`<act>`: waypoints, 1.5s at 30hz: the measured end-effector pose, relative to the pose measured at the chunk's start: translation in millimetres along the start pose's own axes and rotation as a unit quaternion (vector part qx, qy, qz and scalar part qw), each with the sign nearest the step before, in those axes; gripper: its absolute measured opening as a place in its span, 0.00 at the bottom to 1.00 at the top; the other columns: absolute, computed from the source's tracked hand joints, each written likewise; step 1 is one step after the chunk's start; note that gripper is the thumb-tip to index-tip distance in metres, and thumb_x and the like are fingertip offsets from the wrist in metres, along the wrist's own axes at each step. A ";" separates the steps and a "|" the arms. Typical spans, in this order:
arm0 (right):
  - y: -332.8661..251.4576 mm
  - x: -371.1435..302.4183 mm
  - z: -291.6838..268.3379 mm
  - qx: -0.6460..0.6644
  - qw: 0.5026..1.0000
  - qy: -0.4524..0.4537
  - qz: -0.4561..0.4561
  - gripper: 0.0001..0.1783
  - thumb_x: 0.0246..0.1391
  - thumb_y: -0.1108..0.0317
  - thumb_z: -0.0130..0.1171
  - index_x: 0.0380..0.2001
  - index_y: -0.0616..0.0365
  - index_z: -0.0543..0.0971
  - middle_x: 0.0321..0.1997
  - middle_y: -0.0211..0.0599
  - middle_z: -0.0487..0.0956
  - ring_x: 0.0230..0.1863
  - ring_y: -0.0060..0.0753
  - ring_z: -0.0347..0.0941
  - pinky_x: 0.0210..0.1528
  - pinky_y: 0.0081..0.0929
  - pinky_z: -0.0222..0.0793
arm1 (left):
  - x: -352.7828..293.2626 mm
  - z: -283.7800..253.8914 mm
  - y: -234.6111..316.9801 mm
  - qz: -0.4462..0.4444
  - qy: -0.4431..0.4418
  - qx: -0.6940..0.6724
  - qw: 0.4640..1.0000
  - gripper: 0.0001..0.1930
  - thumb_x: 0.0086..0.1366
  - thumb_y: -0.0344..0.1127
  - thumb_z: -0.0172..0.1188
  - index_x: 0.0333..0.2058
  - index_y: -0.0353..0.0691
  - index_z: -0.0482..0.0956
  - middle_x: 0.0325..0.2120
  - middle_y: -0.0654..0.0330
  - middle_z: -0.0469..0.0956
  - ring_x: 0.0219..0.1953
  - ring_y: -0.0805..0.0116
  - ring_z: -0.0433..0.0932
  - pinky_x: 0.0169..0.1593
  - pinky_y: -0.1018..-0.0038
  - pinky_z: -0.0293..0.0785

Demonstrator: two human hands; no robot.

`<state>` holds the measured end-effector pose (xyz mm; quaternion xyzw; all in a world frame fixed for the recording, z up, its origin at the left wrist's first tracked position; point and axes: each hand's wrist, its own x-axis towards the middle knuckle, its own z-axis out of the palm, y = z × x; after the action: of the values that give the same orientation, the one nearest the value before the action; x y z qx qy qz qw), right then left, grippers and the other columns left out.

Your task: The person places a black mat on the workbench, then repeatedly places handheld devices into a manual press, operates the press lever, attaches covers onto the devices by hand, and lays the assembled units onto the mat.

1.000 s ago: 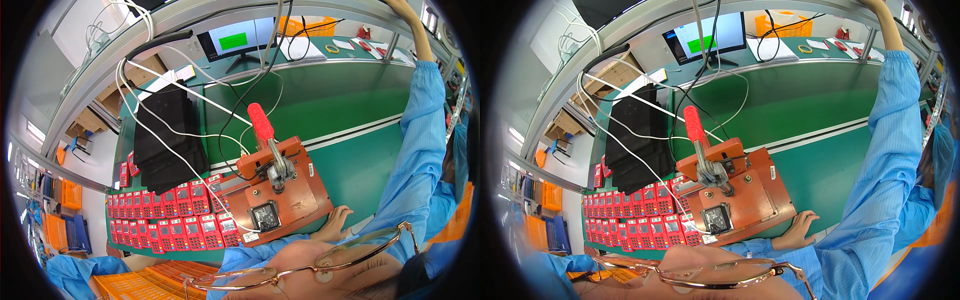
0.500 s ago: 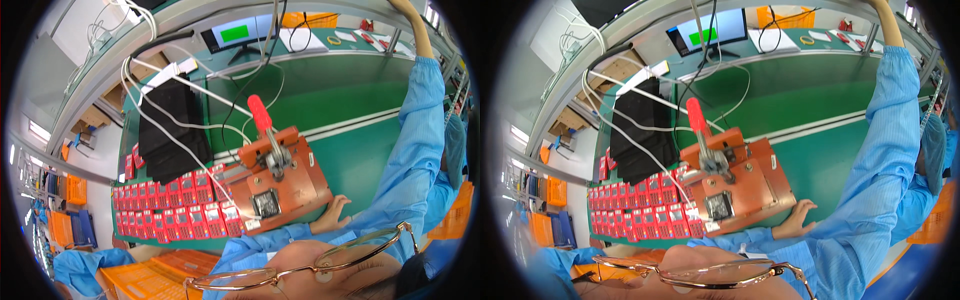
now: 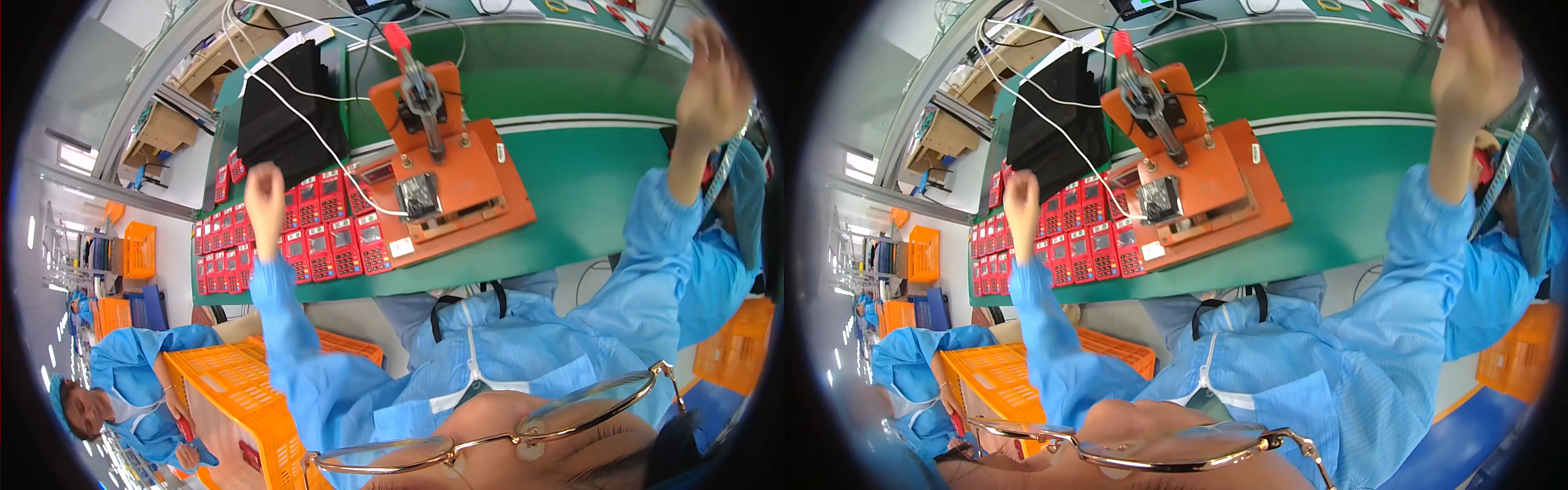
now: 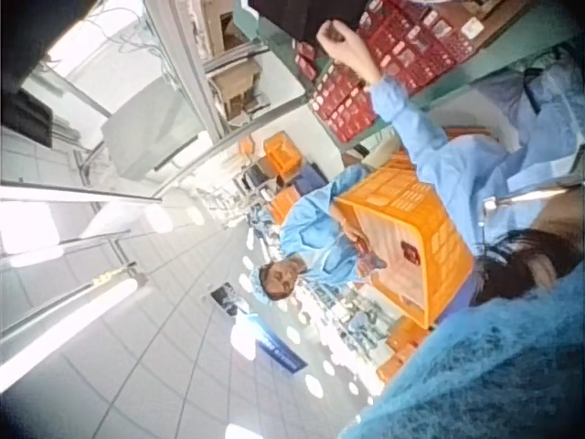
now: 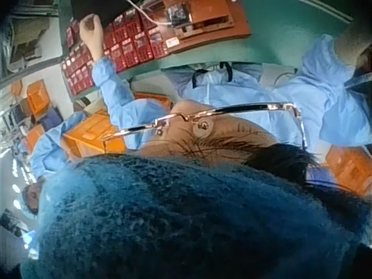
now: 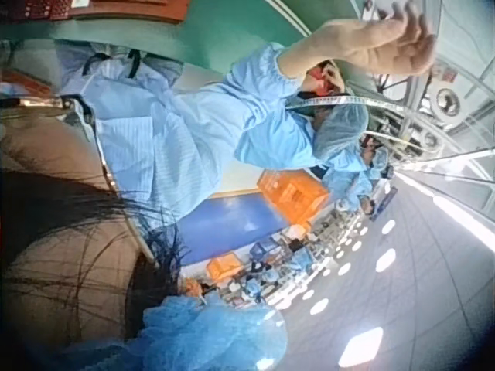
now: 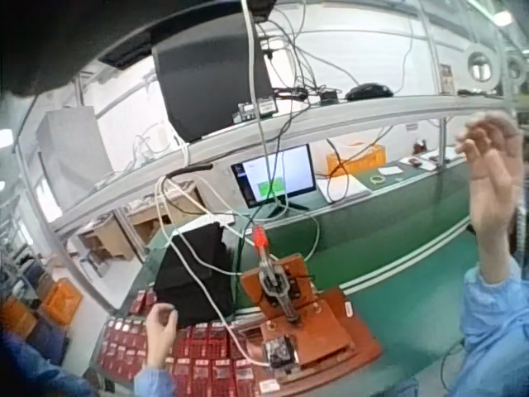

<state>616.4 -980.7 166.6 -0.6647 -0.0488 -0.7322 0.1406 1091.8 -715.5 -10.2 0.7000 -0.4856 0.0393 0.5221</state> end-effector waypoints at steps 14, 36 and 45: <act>-177.8 -205.9 -51.7 -0.135 0.862 -0.184 0.452 0.21 0.39 0.73 0.62 0.41 0.62 0.74 0.36 0.44 0.77 0.37 0.38 0.74 0.41 0.30 0.68 | 215.9 59.6 -69.0 -0.233 -0.303 0.300 0.874 0.34 0.37 0.54 0.68 0.36 0.29 0.77 0.34 0.40 0.78 0.42 0.48 0.77 0.44 0.61 0.74; -192.0 -183.2 204.4 0.219 0.859 -0.108 0.450 0.35 0.47 0.62 0.65 0.55 0.64 0.63 0.56 0.44 0.66 0.59 0.37 0.61 0.62 0.34 0.53 | -243.5 -33.9 148.0 0.232 0.180 0.292 0.910 0.13 0.50 0.24 0.58 0.18 0.40 0.61 0.18 0.56 0.59 0.22 0.58 0.61 0.29 0.65 0.58; -50.0 -274.8 -116.5 0.103 0.749 0.364 0.543 0.21 0.49 0.75 0.63 0.47 0.65 0.71 0.46 0.41 0.75 0.45 0.37 0.74 0.46 0.36 0.75 | -213.2 52.3 18.8 0.104 -0.187 0.207 0.955 0.37 0.51 0.38 0.66 0.57 0.31 0.59 0.55 0.44 0.61 0.59 0.47 0.58 0.62 0.57 0.51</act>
<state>512.2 -924.3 -111.8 -0.2434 0.3004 -0.7094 0.5892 942.6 -619.2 -140.7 0.7331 -0.6260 0.0608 0.2588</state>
